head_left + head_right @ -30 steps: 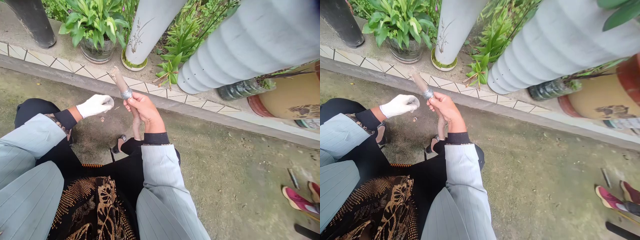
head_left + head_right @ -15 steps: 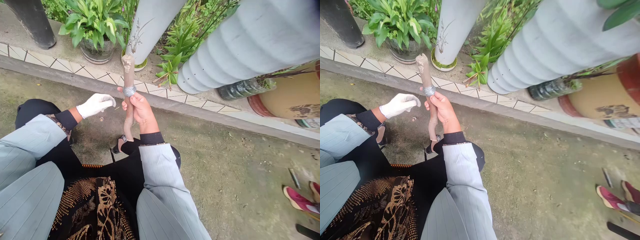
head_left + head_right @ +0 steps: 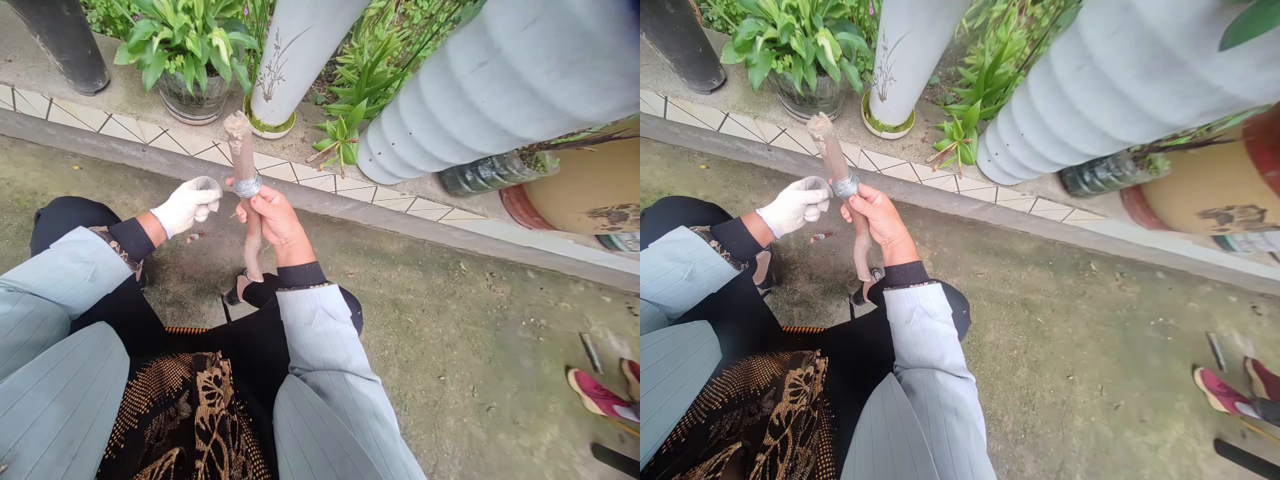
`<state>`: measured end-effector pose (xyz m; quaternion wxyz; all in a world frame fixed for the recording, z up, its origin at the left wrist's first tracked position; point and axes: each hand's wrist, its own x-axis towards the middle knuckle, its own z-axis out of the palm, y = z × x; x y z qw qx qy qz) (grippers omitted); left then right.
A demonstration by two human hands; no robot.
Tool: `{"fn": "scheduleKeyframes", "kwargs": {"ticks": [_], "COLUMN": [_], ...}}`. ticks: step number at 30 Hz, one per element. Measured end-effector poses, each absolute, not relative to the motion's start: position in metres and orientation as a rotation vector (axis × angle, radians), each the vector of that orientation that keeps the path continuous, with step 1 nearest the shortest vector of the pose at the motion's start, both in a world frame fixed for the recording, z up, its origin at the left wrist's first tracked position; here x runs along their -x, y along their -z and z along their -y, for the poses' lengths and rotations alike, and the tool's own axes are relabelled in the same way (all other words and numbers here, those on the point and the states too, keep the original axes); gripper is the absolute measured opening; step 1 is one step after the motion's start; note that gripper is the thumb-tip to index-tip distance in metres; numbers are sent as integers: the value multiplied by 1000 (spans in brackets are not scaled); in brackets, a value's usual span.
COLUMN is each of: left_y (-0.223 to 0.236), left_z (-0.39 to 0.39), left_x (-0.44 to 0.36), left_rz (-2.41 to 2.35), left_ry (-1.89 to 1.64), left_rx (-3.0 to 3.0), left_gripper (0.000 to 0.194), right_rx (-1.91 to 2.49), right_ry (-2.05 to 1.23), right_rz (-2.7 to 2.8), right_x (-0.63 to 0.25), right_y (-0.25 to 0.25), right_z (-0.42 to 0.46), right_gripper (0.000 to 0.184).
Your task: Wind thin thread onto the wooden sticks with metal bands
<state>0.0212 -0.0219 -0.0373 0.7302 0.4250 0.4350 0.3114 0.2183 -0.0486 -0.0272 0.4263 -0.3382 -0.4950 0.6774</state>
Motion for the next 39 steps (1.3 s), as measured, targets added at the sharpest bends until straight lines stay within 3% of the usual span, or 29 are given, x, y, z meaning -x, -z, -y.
{"fn": "scheduleKeyframes", "kwargs": {"ticks": [11,22,39], "left_y": [46,36,31], "left_z": [20,20,18], "left_x": [-23,-17,-13], "left_rz": [-1236,-1286,-1138], "left_ry": [-722,-331,-269], "left_rx": [-1262,-2248,-2341], "left_gripper": [22,31,30], "right_rx": [913,969,993], "right_ry": [-1739,-1757,-1822], "right_rz": [1216,1190,893], "right_x": [-215,-214,-213], "right_y": [32,30,45], "right_z": [47,45,44], "right_gripper": [55,49,34]}}
